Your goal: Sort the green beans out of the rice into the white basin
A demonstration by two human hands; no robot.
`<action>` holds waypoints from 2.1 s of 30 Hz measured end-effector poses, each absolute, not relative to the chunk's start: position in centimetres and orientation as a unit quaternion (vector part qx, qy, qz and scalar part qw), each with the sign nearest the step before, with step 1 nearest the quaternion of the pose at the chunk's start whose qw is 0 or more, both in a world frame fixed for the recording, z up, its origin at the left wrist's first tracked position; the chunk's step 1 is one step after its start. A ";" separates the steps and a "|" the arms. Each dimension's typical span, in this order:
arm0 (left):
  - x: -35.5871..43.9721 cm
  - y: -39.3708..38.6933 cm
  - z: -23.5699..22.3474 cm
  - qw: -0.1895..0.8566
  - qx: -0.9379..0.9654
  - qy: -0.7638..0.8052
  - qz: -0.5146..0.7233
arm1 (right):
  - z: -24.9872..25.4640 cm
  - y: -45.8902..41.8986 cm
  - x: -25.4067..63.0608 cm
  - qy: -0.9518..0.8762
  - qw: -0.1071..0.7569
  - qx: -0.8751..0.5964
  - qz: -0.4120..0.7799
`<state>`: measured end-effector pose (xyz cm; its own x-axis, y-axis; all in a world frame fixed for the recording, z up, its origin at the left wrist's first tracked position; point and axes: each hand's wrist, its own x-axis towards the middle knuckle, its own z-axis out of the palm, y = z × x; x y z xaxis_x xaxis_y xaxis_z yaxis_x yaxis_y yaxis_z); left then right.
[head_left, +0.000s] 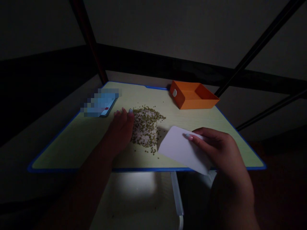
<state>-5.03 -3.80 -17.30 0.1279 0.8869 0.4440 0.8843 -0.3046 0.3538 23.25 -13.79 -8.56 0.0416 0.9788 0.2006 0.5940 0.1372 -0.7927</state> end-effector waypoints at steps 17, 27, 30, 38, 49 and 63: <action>-5.9 -3.6 -17.7 -0.028 0.766 0.570 0.296 | -9.1 -13.7 22.6 -0.660 0.377 -0.594 0.263; -6.8 -3.0 -17.5 -0.029 0.752 0.591 0.290 | -9.3 -13.1 23.2 -0.644 0.392 -0.611 0.242; -6.5 -3.2 -17.4 -0.029 0.753 0.594 0.283 | -9.4 -12.9 23.1 -0.644 0.391 -0.615 0.233; -5.9 -3.9 -17.2 -0.037 0.761 0.586 0.276 | -9.3 -12.9 22.8 -0.650 0.393 -0.604 0.243; -5.8 -4.2 -16.7 -0.033 0.767 0.577 0.280 | -9.5 -12.9 22.7 -0.650 0.388 -0.603 0.253; -5.6 -4.1 -16.8 -0.033 0.751 0.593 0.288 | -9.6 -13.0 22.7 -0.657 0.390 -0.586 0.268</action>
<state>-5.64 -4.10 -16.78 0.1304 0.8721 0.4716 0.9099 -0.2942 0.2925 22.69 -13.03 -9.64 -0.0074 0.9800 0.1987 0.5617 0.1685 -0.8100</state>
